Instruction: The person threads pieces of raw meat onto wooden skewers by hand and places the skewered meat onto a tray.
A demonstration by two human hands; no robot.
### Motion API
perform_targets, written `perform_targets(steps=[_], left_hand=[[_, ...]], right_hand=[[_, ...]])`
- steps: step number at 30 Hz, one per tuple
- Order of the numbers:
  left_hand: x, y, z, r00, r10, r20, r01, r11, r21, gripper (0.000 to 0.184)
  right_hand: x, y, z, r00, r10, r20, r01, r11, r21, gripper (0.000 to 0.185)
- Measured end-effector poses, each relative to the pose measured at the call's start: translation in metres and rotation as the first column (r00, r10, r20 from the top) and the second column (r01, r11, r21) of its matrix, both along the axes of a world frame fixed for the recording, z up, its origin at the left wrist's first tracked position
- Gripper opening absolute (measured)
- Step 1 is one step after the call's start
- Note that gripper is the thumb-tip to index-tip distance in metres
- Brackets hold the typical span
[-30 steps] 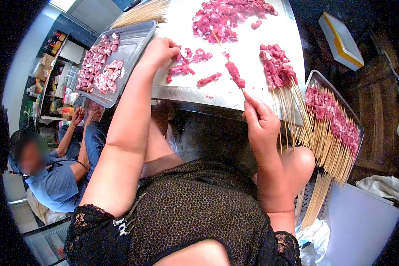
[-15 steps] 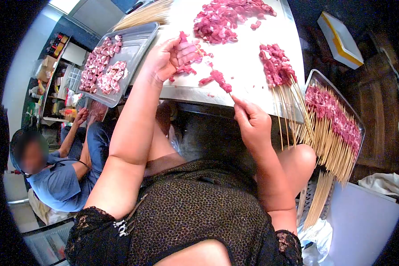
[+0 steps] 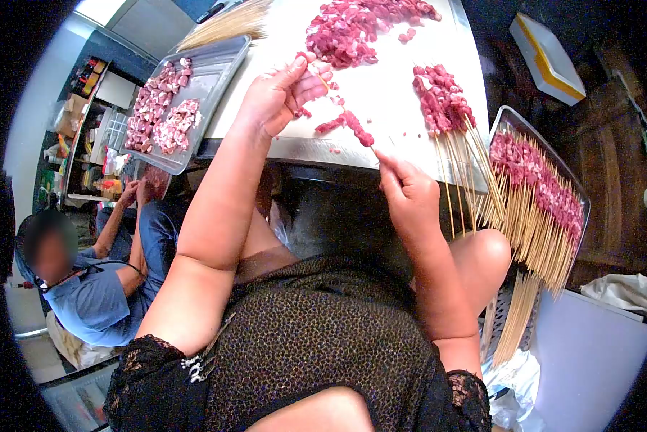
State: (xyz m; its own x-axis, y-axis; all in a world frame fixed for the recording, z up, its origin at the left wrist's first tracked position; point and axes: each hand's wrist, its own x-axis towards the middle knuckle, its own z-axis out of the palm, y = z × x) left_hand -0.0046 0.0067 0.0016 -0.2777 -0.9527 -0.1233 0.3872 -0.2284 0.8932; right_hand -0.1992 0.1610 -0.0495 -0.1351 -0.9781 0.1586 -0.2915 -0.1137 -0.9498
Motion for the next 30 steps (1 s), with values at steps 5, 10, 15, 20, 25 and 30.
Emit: perform_targets(steps=[5,10,15,20,25,30], left_hand=[[-0.001,-0.003,-0.002,1.0,-0.024,0.011,0.024,0.997,-0.068,0.027],[-0.001,-0.002,-0.002,1.0,-0.013,-0.01,0.012,0.998,-0.059,0.027],[0.001,-0.003,-0.002,0.994,0.017,-0.104,-0.018,1.0,-0.007,0.027],[0.0,-0.003,-0.005,0.99,-0.009,-0.141,0.009,1.0,-0.004,0.023],[-0.006,0.004,0.0,0.989,0.011,-0.149,-0.008,1.0,0.022,0.023],[-0.009,0.007,-0.001,0.989,-0.005,-0.151,0.01,0.999,0.037,0.022]], right_hand=[[-0.002,-0.002,-0.004,0.999,0.004,-0.032,-0.005,0.999,-0.043,0.023],[-0.001,-0.003,-0.005,0.998,-0.031,-0.046,0.028,0.998,-0.056,0.021],[-0.001,-0.002,-0.004,0.997,-0.033,-0.062,0.031,0.999,-0.043,0.021],[-0.001,-0.003,-0.006,0.995,-0.009,-0.095,0.002,0.997,-0.078,0.023],[0.0,-0.004,-0.008,0.997,-0.018,-0.07,0.013,0.997,-0.075,0.022],[0.002,-0.002,-0.003,0.997,-0.027,-0.071,0.023,0.998,-0.052,0.021]])
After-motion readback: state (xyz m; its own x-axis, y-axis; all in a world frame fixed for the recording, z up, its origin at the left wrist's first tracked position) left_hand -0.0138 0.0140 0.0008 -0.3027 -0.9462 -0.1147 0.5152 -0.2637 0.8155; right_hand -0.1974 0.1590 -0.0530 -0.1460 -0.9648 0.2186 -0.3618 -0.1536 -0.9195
